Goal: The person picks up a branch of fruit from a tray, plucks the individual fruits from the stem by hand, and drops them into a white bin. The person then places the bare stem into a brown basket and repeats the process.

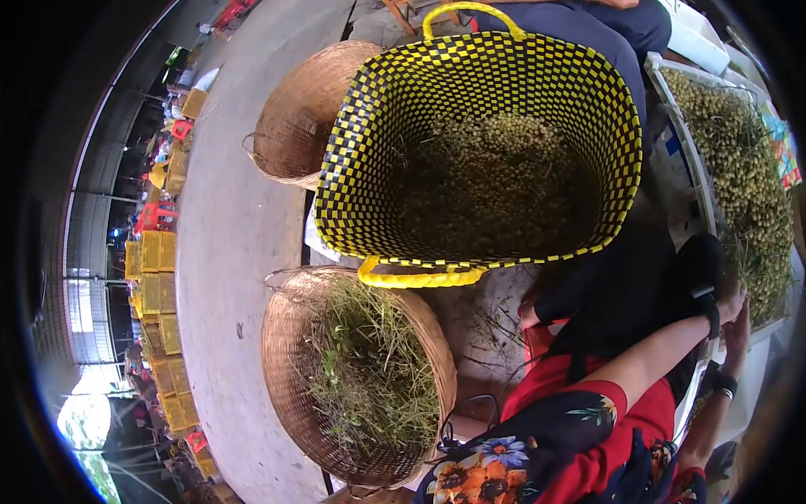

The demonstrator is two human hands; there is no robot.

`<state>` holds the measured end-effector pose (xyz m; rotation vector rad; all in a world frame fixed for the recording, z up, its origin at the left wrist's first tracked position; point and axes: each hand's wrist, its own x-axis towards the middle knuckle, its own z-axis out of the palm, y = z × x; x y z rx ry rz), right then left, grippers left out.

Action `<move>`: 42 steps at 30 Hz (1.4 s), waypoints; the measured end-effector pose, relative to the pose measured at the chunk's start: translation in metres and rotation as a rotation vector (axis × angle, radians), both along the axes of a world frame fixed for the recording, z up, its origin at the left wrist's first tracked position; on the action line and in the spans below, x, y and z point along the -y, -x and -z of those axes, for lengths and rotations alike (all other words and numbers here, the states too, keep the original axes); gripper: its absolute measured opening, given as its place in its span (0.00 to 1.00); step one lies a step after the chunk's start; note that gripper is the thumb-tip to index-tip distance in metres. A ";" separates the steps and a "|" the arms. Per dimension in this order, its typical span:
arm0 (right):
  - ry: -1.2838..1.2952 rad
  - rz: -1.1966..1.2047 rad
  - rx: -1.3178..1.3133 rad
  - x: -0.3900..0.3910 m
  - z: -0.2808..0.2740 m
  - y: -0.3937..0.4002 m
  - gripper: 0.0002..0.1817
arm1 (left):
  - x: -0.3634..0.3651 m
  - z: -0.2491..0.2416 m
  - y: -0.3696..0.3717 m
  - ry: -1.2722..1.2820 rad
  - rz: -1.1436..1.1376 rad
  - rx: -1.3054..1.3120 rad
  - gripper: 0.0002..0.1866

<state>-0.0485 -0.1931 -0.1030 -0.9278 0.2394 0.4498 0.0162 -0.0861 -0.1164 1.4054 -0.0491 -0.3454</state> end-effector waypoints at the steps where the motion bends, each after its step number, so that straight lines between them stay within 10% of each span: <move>1: -0.001 -0.081 0.024 0.001 -0.004 0.006 0.27 | 0.005 0.007 0.005 0.053 -0.020 -0.035 0.09; 2: -0.002 -0.063 0.024 0.015 0.007 0.014 0.27 | 0.010 0.016 0.007 0.086 -0.038 -0.043 0.08; 4: 1.684 -0.070 0.659 0.034 0.040 0.022 0.25 | -0.011 0.022 0.008 -0.100 0.033 0.095 0.05; 5: 0.952 0.410 0.359 0.024 0.060 0.021 0.24 | -0.020 0.013 0.012 -0.089 -0.180 0.201 0.07; 6: 1.200 0.462 0.455 -0.035 0.020 0.024 0.20 | -0.065 -0.028 0.014 0.064 -0.088 0.179 0.08; 11: 0.216 0.682 0.065 -0.040 0.031 -0.003 0.14 | -0.100 -0.052 0.011 0.015 0.192 0.052 0.16; 15: 0.272 0.606 0.012 -0.086 -0.057 0.005 0.17 | -0.068 -0.025 0.008 -0.218 0.061 0.324 0.17; 19: 0.085 0.716 0.185 -0.044 -0.022 -0.001 0.28 | -0.068 -0.078 -0.023 0.057 0.354 0.168 0.19; 20: 0.342 0.537 0.726 -0.075 -0.066 0.012 0.27 | -0.061 -0.084 -0.022 0.150 0.441 0.144 0.19; 22: 0.129 0.711 0.436 -0.060 -0.064 0.018 0.26 | -0.067 -0.112 -0.026 -0.176 0.251 0.876 0.19; 23: 0.117 0.849 0.258 -0.064 -0.079 0.019 0.22 | -0.051 -0.103 -0.032 0.063 0.518 0.126 0.20; 24: -0.028 0.857 0.187 -0.071 -0.112 0.017 0.14 | -0.045 -0.094 -0.034 0.022 0.532 0.013 0.19; 29: -0.295 0.990 0.079 -0.046 -0.069 0.022 0.08 | -0.042 -0.091 -0.016 0.065 0.512 -0.263 0.11; 32: -0.322 0.953 0.074 -0.048 -0.063 0.031 0.09 | -0.048 -0.090 -0.020 0.050 0.464 0.002 0.09; 38: 0.339 0.851 -0.069 -0.037 -0.063 0.027 0.11 | -0.068 -0.107 -0.057 0.089 0.366 -0.156 0.10; 42: 1.655 0.610 0.321 -0.032 -0.053 0.015 0.12 | -0.068 -0.129 -0.051 0.122 0.424 -0.286 0.10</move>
